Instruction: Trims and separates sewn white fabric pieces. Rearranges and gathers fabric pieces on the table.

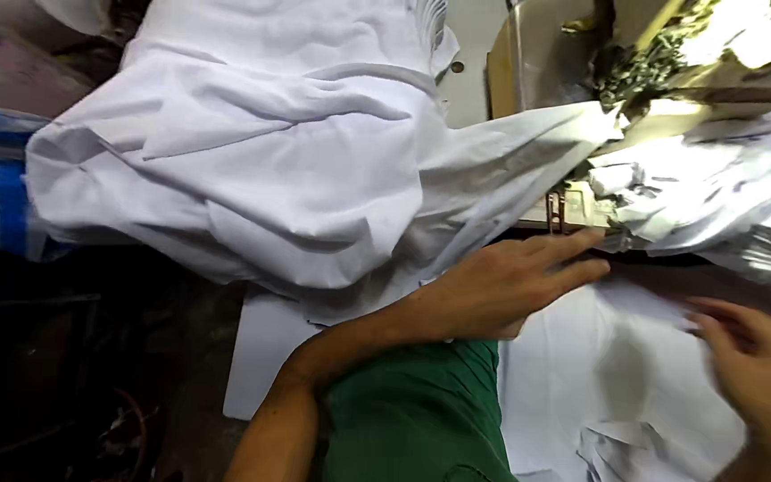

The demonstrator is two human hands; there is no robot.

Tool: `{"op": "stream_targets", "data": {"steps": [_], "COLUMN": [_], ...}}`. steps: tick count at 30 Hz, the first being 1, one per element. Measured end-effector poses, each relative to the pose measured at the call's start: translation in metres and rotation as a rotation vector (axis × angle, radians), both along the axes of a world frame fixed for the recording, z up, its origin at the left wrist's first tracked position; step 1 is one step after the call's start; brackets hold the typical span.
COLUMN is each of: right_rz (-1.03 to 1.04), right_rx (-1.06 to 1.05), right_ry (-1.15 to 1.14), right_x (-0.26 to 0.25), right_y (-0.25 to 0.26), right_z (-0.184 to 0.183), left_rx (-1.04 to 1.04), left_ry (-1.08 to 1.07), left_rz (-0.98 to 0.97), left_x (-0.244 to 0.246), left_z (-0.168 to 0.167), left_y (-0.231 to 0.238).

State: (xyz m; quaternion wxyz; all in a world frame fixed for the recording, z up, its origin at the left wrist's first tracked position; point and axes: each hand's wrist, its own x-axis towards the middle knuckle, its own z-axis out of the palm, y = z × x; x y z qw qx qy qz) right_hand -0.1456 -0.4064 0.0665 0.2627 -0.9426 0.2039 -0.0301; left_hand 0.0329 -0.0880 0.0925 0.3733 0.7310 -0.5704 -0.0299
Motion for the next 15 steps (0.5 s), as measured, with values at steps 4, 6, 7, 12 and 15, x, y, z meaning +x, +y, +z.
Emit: {"op": "stream_targets", "data": {"steps": [4, 6, 7, 12, 15], "right_rz": [0.613, 0.739, 0.738, 0.590, 0.661], "right_rx": [0.337, 0.561, 0.653, 0.772, 0.962], "right_ry": [-0.179, -0.095, -0.078, -0.379, -0.433], "right_x": [0.120, 0.151, 0.161, 0.167, 0.158], "right_y": [0.156, 0.218, 0.244, 0.319, 0.310], "right_z": [-0.007, 0.005, 0.010, 0.013, 0.025], "left_rx": [-0.232, -0.083, 0.004, 0.250, 0.401], "left_ry": [-0.007, -0.173, -0.223, -0.367, -0.368], "left_rz": [0.317, 0.672, 0.809, 0.711, 0.500], "left_x": [0.006, 0.015, 0.022, 0.102, 0.174], "left_z": [0.034, 0.040, 0.043, 0.064, 0.053], "left_y": [0.149, 0.211, 0.233, 0.253, 0.226]}}
